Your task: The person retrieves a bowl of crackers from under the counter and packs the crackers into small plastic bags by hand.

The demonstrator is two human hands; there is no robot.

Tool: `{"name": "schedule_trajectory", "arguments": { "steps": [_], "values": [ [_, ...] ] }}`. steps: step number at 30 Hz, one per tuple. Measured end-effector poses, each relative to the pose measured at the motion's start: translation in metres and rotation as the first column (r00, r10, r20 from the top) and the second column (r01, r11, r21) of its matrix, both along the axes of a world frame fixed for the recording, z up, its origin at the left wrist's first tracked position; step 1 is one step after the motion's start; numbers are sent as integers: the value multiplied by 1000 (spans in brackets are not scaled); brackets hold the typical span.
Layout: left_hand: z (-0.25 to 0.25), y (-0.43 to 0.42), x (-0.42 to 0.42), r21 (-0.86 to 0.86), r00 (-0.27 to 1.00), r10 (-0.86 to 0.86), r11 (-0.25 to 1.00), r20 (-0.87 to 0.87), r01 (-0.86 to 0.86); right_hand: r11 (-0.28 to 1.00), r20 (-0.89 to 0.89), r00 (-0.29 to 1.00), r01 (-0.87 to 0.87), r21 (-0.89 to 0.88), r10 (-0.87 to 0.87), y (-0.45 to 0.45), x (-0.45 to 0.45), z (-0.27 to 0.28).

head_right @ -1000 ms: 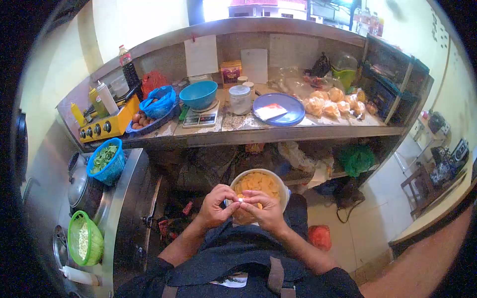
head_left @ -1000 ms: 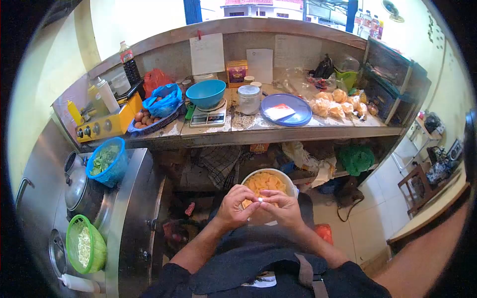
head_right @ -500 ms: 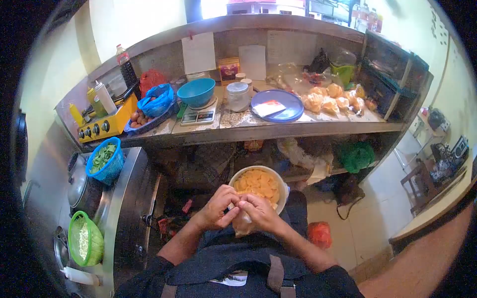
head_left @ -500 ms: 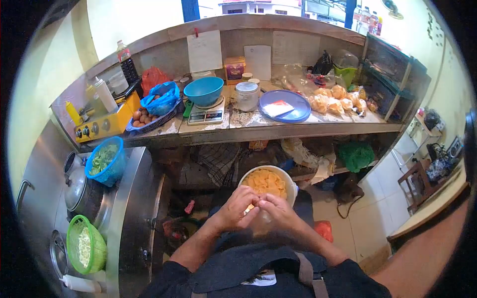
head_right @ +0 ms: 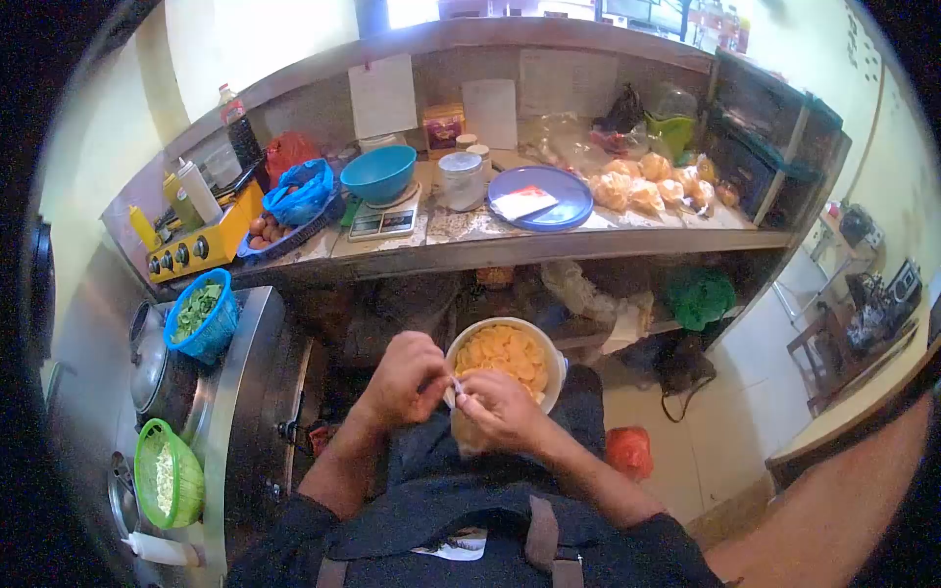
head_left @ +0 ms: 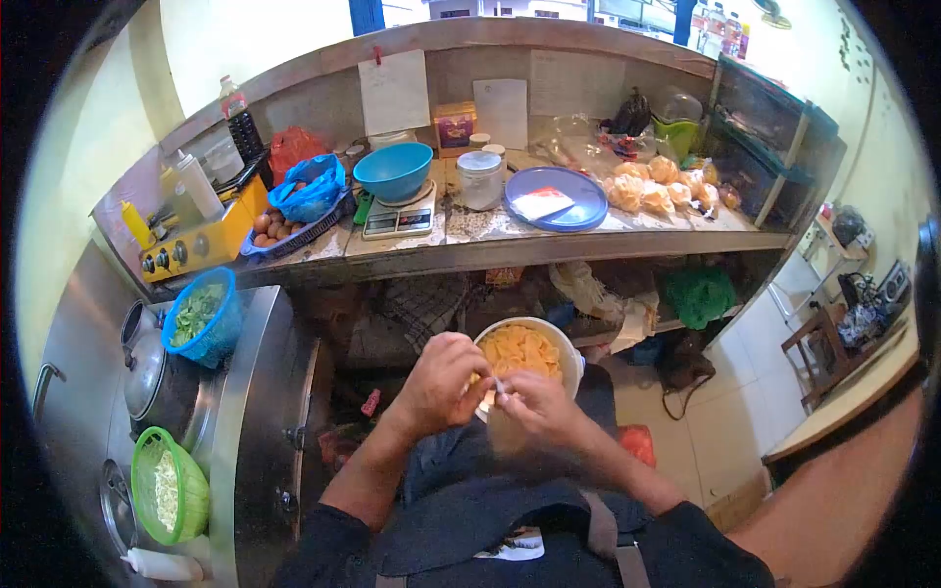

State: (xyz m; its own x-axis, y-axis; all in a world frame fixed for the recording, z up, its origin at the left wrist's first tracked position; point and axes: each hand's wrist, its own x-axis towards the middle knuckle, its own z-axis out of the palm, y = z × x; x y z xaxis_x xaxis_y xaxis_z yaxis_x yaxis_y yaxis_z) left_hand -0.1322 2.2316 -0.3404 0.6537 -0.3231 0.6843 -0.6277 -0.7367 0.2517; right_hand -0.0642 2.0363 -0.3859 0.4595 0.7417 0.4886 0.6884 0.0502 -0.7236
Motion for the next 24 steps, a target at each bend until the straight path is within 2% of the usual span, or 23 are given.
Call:
{"name": "schedule_trajectory", "arguments": {
  "steps": [2,3,4,5,8,9,11,12,13,15,16,17,18,21,22,24],
  "values": [
    [-5,-1,-1,-224,992,44,972,-121,-71,987,60,993,98,126,-107,3,3,0],
    [-7,-3,1,-330,982,46,938,-182,-105,989,-32,992,121,86,-118,1,5,-2],
    [-9,-3,-4,-373,937,0,918,-350,-139,989,-124,984,137,49,-130,1,8,-6],
    [-18,-7,-5,-399,934,-30,909,-355,-122,990,-221,966,142,14,-136,1,11,-12],
    [-46,-7,-9,-434,923,-64,893,-380,-117,995,-359,929,61,-84,-88,1,47,-37],
    [-53,-4,-11,-503,916,-75,852,-395,-148,994,-394,916,36,-101,-73,-2,65,-32],
    [-69,2,-18,-631,898,-101,744,-429,-218,985,-305,937,166,-44,-172,-14,113,13],
    [-80,10,-20,-651,892,-102,720,-440,-238,941,-221,914,328,-85,-339,-22,145,31],
    [-82,14,-24,-689,881,-111,670,-461,-276,927,-295,890,373,37,-347,-27,175,55],
    [-86,22,-32,-717,855,-109,604,-507,-348,825,-193,830,550,127,-524,-49,240,109],
    [-89,26,-37,-724,856,-108,591,-506,-354,716,-266,762,647,263,-590,-49,240,138],
    [-91,30,-39,-732,858,-105,580,-503,-358,651,-291,717,697,299,-634,-55,254,151],
    [-93,34,-42,-739,861,-101,568,-498,-362,612,-267,701,710,348,-661,-69,308,130],
    [-104,42,-45,-766,865,-100,521,-492,-376,598,63,605,758,258,-794,-68,283,108],
    [-106,42,-44,-764,860,-102,520,-501,-383,610,29,636,726,317,-771,-60,286,82],
    [-103,42,-44,-755,844,-104,513,-527,-408,699,-102,712,701,142,-695,-51,249,71]
  ]
}}
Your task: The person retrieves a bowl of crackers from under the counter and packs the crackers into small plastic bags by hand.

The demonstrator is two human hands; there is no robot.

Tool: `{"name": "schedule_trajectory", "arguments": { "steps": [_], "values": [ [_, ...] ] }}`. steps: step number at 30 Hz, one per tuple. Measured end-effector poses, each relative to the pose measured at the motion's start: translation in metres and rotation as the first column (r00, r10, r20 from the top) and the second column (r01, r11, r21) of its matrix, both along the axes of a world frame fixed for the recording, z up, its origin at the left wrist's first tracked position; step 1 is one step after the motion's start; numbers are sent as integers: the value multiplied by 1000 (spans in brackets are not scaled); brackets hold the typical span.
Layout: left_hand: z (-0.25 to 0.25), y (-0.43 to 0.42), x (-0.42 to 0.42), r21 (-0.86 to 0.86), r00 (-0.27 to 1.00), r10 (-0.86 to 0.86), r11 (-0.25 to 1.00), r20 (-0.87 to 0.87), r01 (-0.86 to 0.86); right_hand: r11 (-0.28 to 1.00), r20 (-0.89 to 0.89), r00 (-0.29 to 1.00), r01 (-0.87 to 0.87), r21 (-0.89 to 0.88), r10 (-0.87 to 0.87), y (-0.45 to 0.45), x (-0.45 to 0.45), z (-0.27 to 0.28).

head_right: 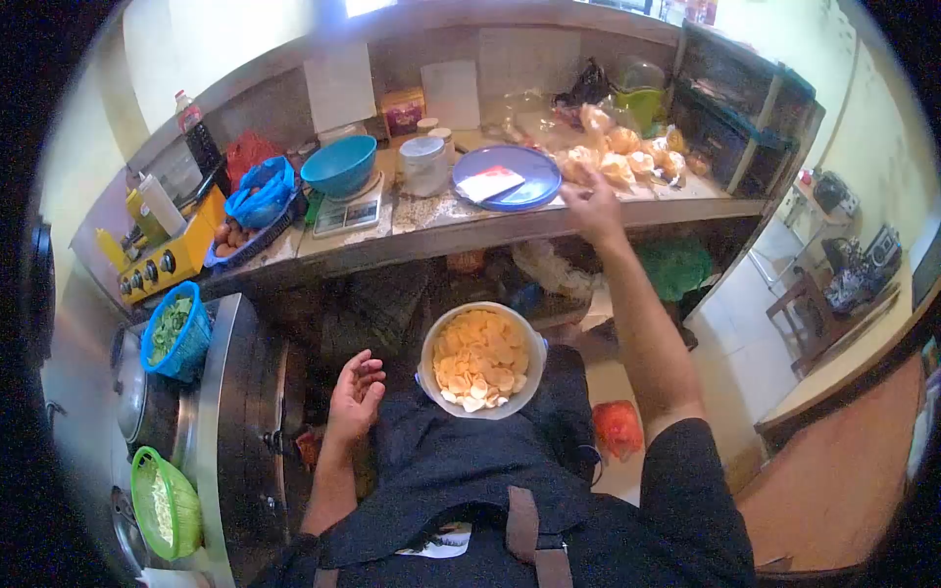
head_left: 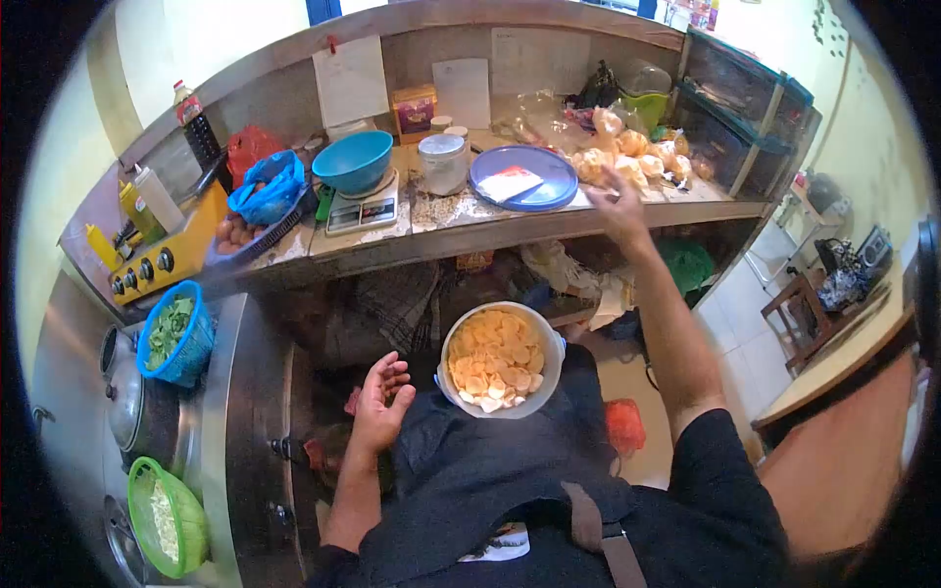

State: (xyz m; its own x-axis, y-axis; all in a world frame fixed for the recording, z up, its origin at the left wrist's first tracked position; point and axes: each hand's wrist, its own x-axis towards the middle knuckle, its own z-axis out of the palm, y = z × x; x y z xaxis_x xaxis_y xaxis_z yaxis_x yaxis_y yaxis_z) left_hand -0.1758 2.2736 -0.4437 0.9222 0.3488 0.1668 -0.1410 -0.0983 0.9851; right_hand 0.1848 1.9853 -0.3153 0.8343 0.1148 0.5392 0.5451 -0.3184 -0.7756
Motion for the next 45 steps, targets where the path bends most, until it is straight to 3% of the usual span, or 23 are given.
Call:
{"name": "schedule_trajectory", "arguments": {
  "steps": [1,3,7,10,12,14,15,16,19,21,23,24,27,28,31,32,33,35,36,39,40,42,45],
  "values": [
    [3,-2,-1,24,1000,-6,1000,-12,6,998,-111,992,-58,-5,57,3,-12,-4],
    [12,-4,1,82,1000,-14,996,-24,16,990,-67,997,-57,-132,49,6,-6,-17],
    [28,-6,4,-48,992,-114,992,47,116,889,130,990,4,-457,63,32,1,-20],
    [88,-21,2,-44,942,-280,955,183,292,854,142,981,-41,-518,134,62,3,-23],
    [148,-39,-7,133,864,-382,924,328,358,846,166,967,-80,-528,195,81,21,-34],
    [187,-49,-19,137,681,-506,843,529,521,868,128,977,-85,-490,168,100,21,-31],
    [205,-49,-10,220,409,-631,682,660,697,877,108,982,-89,-472,158,109,21,-28],
    [217,-59,-19,217,252,-604,594,756,775,869,172,973,-49,-492,153,116,22,-27],
    [253,-72,-16,416,-278,-534,154,798,896,818,287,944,35,-575,161,133,26,-24],
    [265,-95,-19,195,-183,-462,-21,868,981,735,260,946,37,-678,192,135,26,-23],
    [249,-87,-22,14,-106,-658,-143,746,990,733,296,934,57,-678,200,138,30,-29],
    [232,-112,-12,184,-66,-551,161,832,970,679,269,940,56,-732,212,138,34,-28],
    [215,-91,4,353,182,-824,415,536,838,721,457,857,161,-674,236,137,45,-40],
    [207,-89,10,427,286,-863,463,416,777,654,263,938,55,-755,225,137,42,-30],
    [189,-79,32,642,567,-809,518,154,565,625,255,947,82,-776,193,137,48,-36],
    [179,-77,42,682,649,-752,534,113,500,723,441,865,144,-676,240,134,61,-52],
    [166,-75,55,722,726,-683,541,78,431,670,369,902,132,-730,224,135,62,-46],
    [141,-63,87,737,798,-598,571,71,363,557,220,960,90,-826,171,138,56,-35],
    [134,-53,104,712,808,-588,585,44,387,627,305,942,155,-764,139,138,50,-35],
    [107,-13,163,650,876,-481,676,34,346,625,265,956,129,-770,130,134,46,-27],
    [106,-5,176,670,918,-394,693,41,268,750,322,935,104,-654,151,130,49,-32],
    [105,8,200,711,965,-249,694,85,117,788,257,940,-21,-615,225,122,51,-31],
    [94,13,249,809,933,-208,574,295,-128,841,216,932,-140,-523,290,110,46,-28]
  ]
}}
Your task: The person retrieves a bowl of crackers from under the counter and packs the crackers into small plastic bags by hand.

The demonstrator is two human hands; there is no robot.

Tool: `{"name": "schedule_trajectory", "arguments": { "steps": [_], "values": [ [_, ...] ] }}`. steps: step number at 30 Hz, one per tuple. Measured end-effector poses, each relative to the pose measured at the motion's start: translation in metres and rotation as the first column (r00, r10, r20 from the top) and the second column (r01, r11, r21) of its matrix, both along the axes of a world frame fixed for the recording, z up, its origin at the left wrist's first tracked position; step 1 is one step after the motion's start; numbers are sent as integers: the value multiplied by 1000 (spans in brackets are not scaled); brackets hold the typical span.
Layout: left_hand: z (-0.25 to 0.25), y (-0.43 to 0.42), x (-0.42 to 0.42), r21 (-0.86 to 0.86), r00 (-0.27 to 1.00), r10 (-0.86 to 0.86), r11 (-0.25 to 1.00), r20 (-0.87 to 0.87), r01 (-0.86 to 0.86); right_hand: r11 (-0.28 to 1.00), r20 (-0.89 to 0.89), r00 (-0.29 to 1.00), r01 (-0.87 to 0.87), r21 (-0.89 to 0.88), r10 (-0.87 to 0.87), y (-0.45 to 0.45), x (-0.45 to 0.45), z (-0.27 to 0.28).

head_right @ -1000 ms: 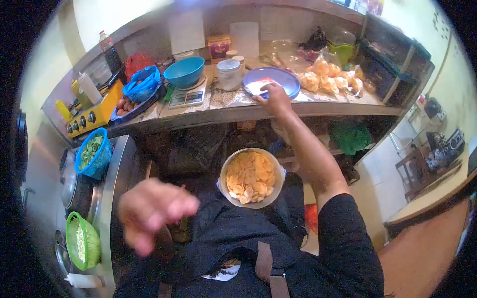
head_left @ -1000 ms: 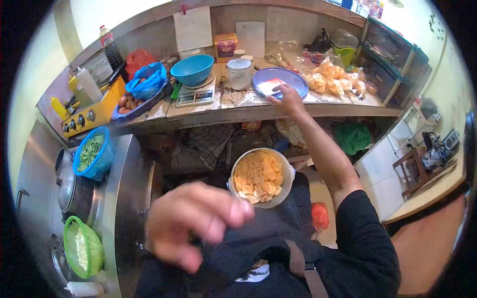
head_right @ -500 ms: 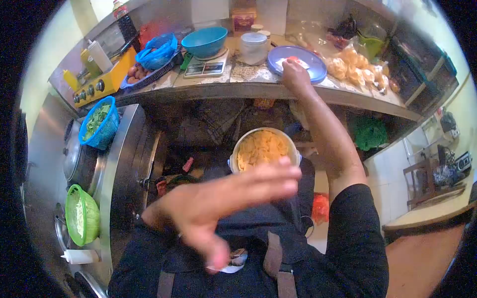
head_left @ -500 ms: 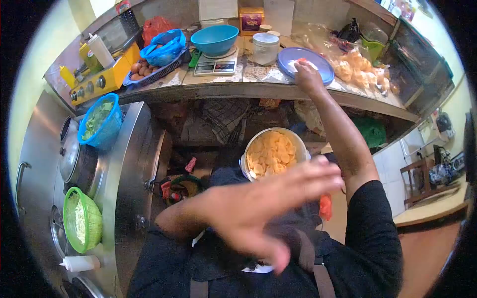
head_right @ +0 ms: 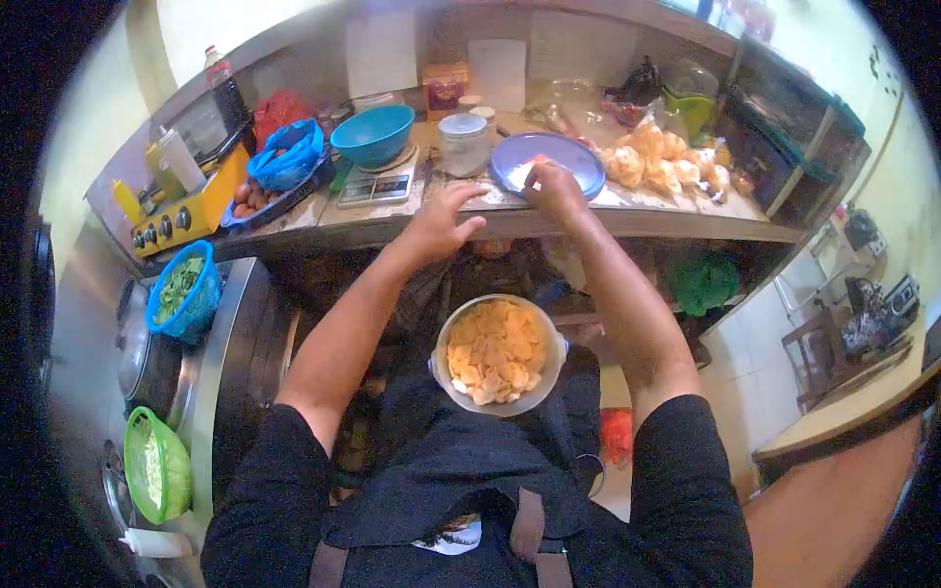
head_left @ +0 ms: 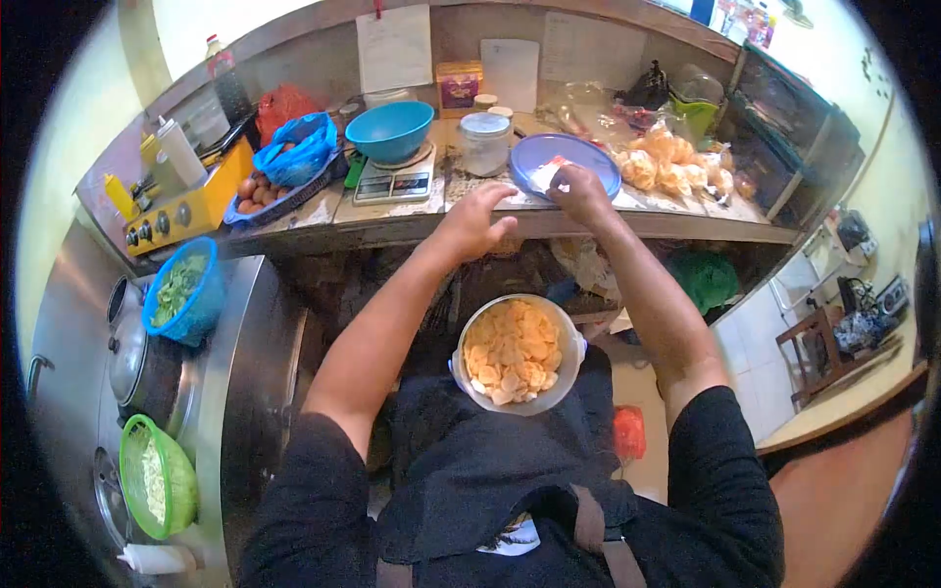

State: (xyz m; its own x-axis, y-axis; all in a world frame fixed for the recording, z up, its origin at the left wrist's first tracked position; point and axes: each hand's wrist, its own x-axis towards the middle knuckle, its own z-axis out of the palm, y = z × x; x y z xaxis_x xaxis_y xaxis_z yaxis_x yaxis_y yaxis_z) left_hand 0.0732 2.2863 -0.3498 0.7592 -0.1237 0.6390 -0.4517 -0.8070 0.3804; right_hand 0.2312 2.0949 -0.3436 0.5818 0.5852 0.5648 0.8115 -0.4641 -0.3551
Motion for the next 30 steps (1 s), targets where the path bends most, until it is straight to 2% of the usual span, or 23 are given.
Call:
{"name": "schedule_trajectory", "arguments": {
  "steps": [3,6,7,10,11,14,17,21,24,25,26,29,30],
  "values": [
    [6,-17,40,52,993,-15,999,117,9,991,-110,989,-92,101,103,-7,-5,3],
    [5,-35,70,38,999,35,999,24,-36,977,-252,961,-63,204,115,-7,-6,-3],
    [2,-38,80,51,996,92,995,-10,-91,985,-230,972,-18,170,58,-11,-14,3],
    [-9,-44,96,46,977,212,976,-33,-211,984,-152,985,-61,168,87,-19,-19,-2],
    [-13,-45,99,25,976,214,976,38,-215,965,-82,985,-129,230,151,-22,-27,-2],
    [-19,-39,106,29,971,225,973,75,-228,948,35,985,-175,265,172,-29,-40,1],
    [-19,-33,107,27,967,250,967,39,-252,954,-17,980,-188,232,198,-36,-63,8],
    [-20,-27,114,52,962,266,962,62,-269,927,14,966,-251,279,258,-59,-112,16],
    [-23,-25,120,57,960,277,959,38,-279,889,-199,948,-141,436,248,-85,-152,17],
    [-23,-24,120,45,960,281,959,11,-281,876,-241,957,-26,481,160,-98,-162,14],
    [-22,-22,120,31,958,287,958,-14,-287,851,-285,956,87,518,76,-111,-167,12],
    [-25,-17,114,-8,973,227,974,46,-227,528,-355,869,133,838,344,-139,-172,7],
    [-20,-21,105,-28,974,213,977,82,-211,503,-380,857,171,847,349,-146,-178,6]
  ]
}}
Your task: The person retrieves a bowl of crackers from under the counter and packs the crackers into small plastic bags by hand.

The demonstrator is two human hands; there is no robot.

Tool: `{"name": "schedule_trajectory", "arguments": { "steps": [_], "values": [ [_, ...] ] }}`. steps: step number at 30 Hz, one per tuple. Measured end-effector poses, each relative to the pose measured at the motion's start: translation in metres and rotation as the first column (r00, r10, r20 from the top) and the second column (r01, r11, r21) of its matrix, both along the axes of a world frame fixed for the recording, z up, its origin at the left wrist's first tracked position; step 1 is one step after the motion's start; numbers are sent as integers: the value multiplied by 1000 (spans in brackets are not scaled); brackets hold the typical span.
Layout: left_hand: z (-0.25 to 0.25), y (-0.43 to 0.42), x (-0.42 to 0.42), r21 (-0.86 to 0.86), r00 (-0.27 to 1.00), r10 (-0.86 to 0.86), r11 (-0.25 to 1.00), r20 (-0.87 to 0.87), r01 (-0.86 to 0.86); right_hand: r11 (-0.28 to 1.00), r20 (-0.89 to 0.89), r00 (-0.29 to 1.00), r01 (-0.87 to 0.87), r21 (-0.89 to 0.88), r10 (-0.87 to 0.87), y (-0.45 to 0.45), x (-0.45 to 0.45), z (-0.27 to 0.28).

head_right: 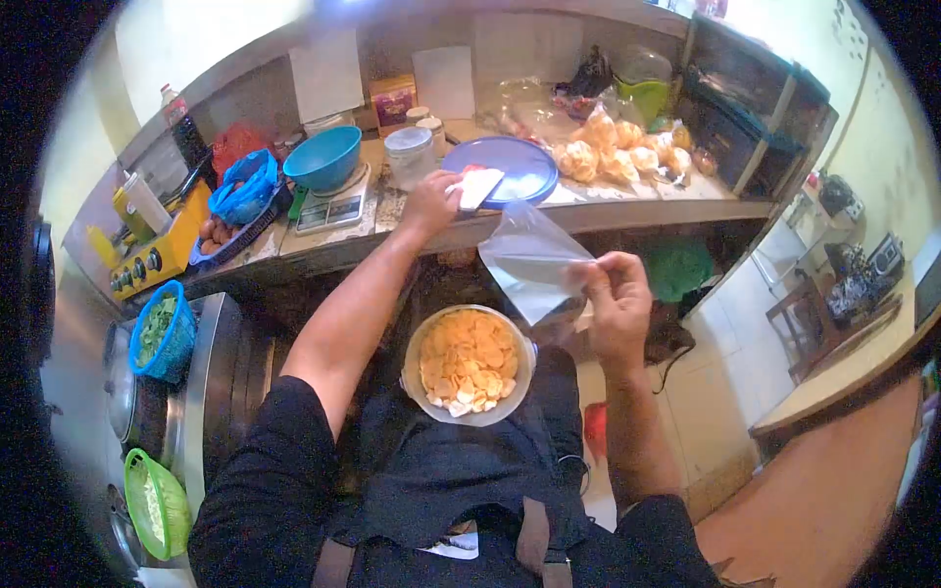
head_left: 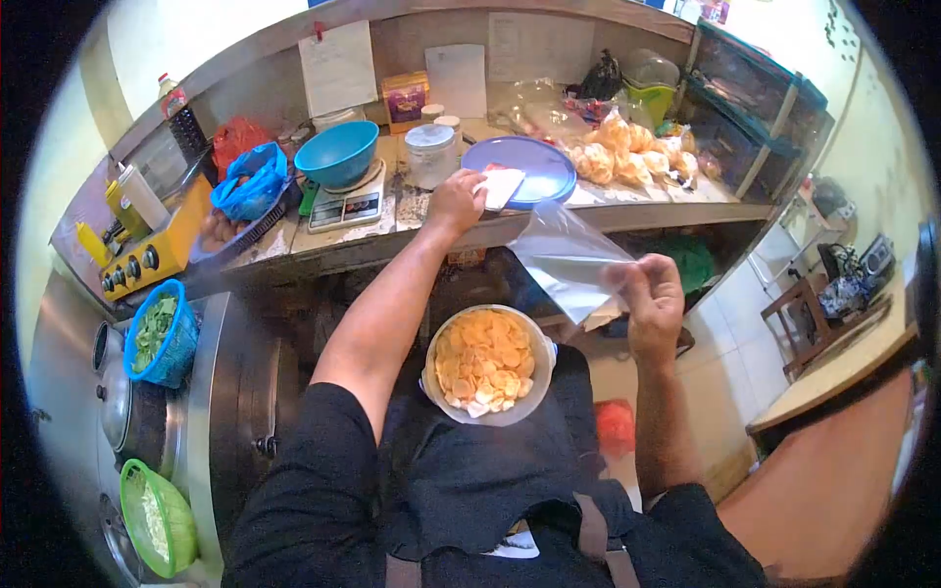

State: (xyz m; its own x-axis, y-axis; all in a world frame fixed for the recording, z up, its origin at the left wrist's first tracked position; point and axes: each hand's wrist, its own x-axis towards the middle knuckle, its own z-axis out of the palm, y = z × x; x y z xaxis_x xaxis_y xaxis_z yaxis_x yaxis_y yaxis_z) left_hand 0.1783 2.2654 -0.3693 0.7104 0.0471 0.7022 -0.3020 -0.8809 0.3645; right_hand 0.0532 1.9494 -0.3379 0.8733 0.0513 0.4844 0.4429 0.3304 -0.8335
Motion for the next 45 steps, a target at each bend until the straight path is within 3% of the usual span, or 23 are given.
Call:
{"name": "schedule_trajectory", "arguments": {
  "steps": [1,4,8,9,13,14,16,19,22,25,28,30,32,35,38,41,45],
  "values": [
    [3,-5,-11,-49,1000,-4,999,28,5,1000,-38,999,6,29,-5,-6,-8,0],
    [14,-26,-58,19,976,-77,997,204,74,998,-103,994,-28,54,33,-8,-27,-12],
    [23,-60,-166,-80,932,-361,929,31,362,990,-133,981,-143,-11,140,11,-54,-45],
    [21,-69,-194,-200,913,-404,901,-57,386,987,-123,980,-160,-3,158,18,-58,-51],
    [0,-98,-274,-564,802,-515,775,-302,286,968,-114,974,-212,-134,197,44,-85,-62],
    [-4,-99,-287,-642,697,-506,762,-508,85,958,-141,961,-256,-131,237,52,-96,-65],
    [-41,-101,-298,-795,746,-557,603,-363,63,936,-178,935,-331,-124,307,63,-110,-69],
    [-61,-98,-310,-890,778,-589,447,-221,86,889,-239,880,-444,-107,411,66,-112,-79],
    [-56,-93,-315,-896,800,-530,443,-281,-22,891,-211,894,-429,-148,395,70,-111,-75],
    [-72,-80,-311,-862,821,-494,506,-287,3,869,-229,886,-449,-210,403,69,-110,-75],
    [-64,-79,-314,-895,759,-634,414,-152,167,846,-66,938,-336,-414,340,70,-103,-76],
    [-61,-78,-314,-926,696,-692,362,-189,108,806,-71,922,-369,-463,381,70,-100,-69],
    [-54,-77,-315,-930,653,-698,365,-294,-29,760,-123,895,-430,-488,428,71,-102,-71],
    [-68,-75,-315,-951,687,-682,304,-252,-47,703,-289,828,-561,-437,481,74,-105,-85],
    [-78,-71,-319,-921,675,-678,390,-292,-7,715,-360,784,-614,-334,506,71,-107,-88],
    [-86,-70,-323,-755,731,-526,656,-434,24,694,-427,737,-660,-287,524,67,-106,-97],
    [-96,-69,-328,-892,745,-576,448,-337,-57,678,-413,771,-629,-380,484,65,-108,-98]
  ]
}}
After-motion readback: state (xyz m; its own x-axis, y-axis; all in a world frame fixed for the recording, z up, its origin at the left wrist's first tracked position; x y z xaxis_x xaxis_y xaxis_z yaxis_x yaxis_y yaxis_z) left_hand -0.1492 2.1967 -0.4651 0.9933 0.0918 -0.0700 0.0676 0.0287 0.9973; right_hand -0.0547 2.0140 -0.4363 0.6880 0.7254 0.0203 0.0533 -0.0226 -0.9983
